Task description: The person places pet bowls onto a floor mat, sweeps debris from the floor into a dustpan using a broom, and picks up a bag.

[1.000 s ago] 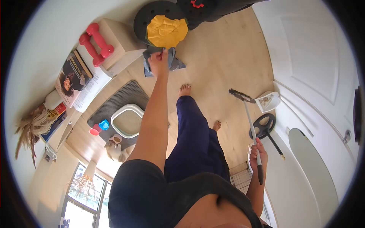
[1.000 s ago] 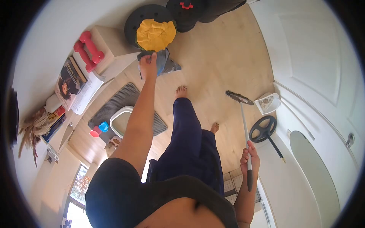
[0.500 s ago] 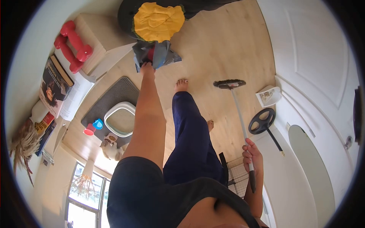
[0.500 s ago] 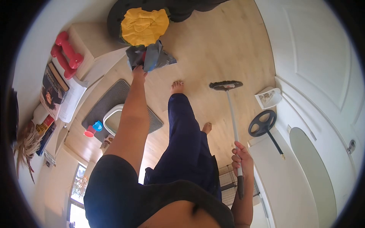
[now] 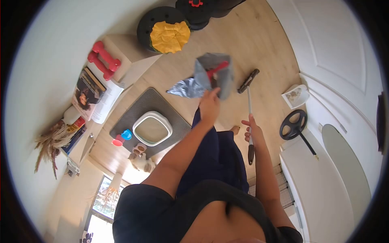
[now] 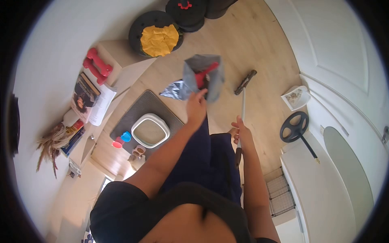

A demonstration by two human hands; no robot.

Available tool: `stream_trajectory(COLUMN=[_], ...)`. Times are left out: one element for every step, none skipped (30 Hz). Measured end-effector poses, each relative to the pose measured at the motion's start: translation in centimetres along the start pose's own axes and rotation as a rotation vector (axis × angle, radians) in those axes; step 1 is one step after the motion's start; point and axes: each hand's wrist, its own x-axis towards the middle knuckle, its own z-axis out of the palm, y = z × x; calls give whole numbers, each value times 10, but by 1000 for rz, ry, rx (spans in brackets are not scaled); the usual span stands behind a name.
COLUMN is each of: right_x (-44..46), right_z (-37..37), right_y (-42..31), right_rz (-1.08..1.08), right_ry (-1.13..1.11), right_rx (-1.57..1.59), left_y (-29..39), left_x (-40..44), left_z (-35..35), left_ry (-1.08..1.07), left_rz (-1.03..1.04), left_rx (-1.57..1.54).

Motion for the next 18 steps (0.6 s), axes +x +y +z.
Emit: stream_trajectory(right_x=[-1,-4,-6,-6,-7,-8,-7,-3,-1,-1,-3,-3,-4,-8,-8,-4,2,6], right_z=[4,5,5,6,5,3,-2,-9,-18,-23,-25,-29,-35,-40,-45,-51,-60,-69], right_y=[-7,-14,-18,-20,-22,-23,-20,-12,-8,-6,-2,0,-3,-6,-7,-4,0,4], right_rz=[-5,5,14,10,-7,-25,-31,-53,-75,-76,-80,-88,-91,-127,-164,-163,-200,-237], right_ry=[-14,-36,-53,-57,-28,5,11,23,42,65,86,101,114,98,81,92,85,78], right_rx=[14,28,44,59,40,19,33,72,111,128,277,426,444,490,535,551,571,589], left_y=[22,39,51,61,69,77,87,94,100,104,105,96,88,60,38,12,8,-1], left_x=[-15,-31,-45,-55,-64,-71,-73,-69,-62,-51,-38,-13,11,47,92,134,161,180], left_z=[-6,-8,-8,-9,-10,-10,-11,-14,-18,-22,-26,-29,-33,-38,-42,-51,-65,-68], left_ry=[-43,-89,-136,-186,-193,-276,-358,-450,-465,-552,-643,-511,-372,-229,19,420,516,600], left_rz=[23,42,77,113,125,159,194,198,213,295,375,455,522,310,279,475,390,237], left_rx=[-63,-128,-171,-216,-208,-209,-212,-168,-173,-236,-300,-234,-160,88,-156,265,448,455])
